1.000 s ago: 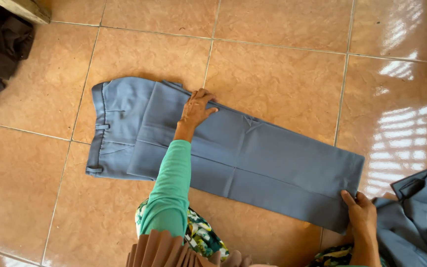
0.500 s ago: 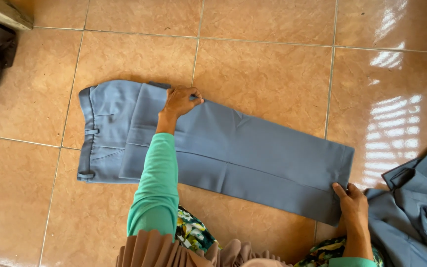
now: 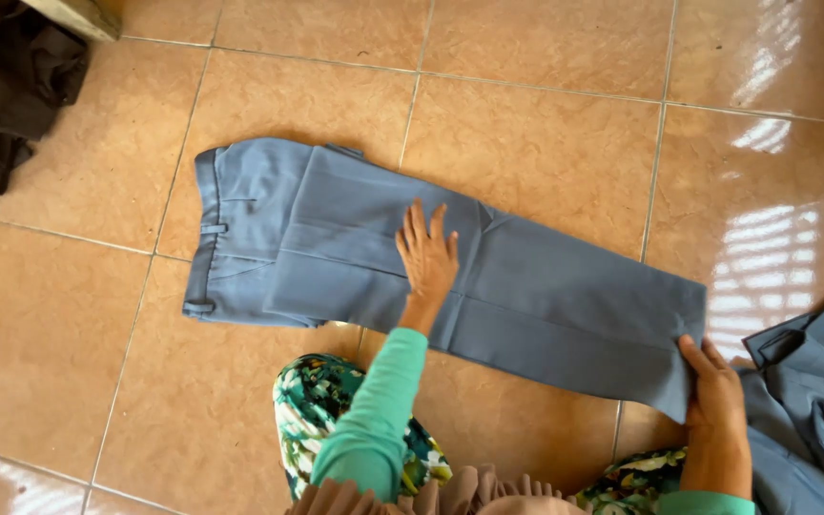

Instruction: Folding multiple pairs of grey trousers on the floor.

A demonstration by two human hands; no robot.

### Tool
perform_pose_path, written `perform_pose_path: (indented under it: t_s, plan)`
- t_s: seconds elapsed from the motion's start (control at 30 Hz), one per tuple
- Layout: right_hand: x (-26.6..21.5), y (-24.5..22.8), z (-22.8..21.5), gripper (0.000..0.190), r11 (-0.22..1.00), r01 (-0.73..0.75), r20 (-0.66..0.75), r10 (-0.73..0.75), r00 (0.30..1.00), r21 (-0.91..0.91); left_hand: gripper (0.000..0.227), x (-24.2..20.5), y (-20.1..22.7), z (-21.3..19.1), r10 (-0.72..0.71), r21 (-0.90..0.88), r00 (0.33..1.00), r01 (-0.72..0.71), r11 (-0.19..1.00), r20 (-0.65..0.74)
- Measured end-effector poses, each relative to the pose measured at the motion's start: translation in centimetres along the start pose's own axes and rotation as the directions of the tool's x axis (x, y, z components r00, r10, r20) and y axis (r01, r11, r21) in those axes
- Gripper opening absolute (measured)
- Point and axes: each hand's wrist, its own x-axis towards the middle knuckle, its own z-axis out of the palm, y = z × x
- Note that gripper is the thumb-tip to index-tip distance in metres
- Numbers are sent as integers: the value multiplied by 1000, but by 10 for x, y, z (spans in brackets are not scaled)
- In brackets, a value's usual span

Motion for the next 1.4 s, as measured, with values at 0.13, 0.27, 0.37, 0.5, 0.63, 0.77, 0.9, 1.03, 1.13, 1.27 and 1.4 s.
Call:
perform_pose_path:
  t_s: [0.13, 0.27, 0.37, 0.5, 0.63, 0.77, 0.9, 1.03, 1.13, 1.27, 1.4]
  plan:
    - [-24, -44, -18, 45, 974, 227, 82, -228, 970, 25, 59, -89, 54, -12, -56, -203, 998, 58, 977, 18]
    - [-103, -113, -16, 40, 887, 461, 133, -454, 881, -25, 54, -135, 120, -28, -18, -378, 995, 53, 924, 95]
    - [-120, -135, -8, 46, 872, 489, 145, -481, 864, -18, 59, -155, 175, -41, 122, -474, 850, 162, 865, 512]
    - [-121, -154, 11, 58, 854, 520, 134, -515, 847, -9, 63, -180, 223, -12, 245, -558, 733, 216, 801, 635]
    - [-93, -129, 74, 49, 838, 546, 95, -544, 834, -4, 49, -189, 214, 37, 290, -686, 686, 413, 599, 667]
    - [-98, -81, 180, 59, 878, 463, 414, -380, 827, -119, 48, -180, 92, 114, 222, -946, 957, 115, 304, 188]
    - [-116, -58, 224, 63, 916, 361, 551, -213, 807, -174, 105, -75, -32, 2, -263, -362, 310, 916, -175, 913]
    - [-66, -16, 213, 49, 885, 404, 383, -298, 874, -231, 58, -78, -63, 11, -271, -434, 533, 831, 348, 802]
    - [-41, 7, 198, 42, 763, 501, 200, -461, 865, -408, 46, -79, -28, 8, -329, -293, 871, 443, 847, 366]
    - [-37, 30, 213, 36, 471, 699, 132, -772, 621, -538, 43, -93, 54, -1, 144, -287, 990, -139, 948, -7]
    - [-16, 52, 232, 38, 297, 825, 372, -783, 499, -481, 47, -80, 44, 22, 219, -200, 969, -193, 961, 118]
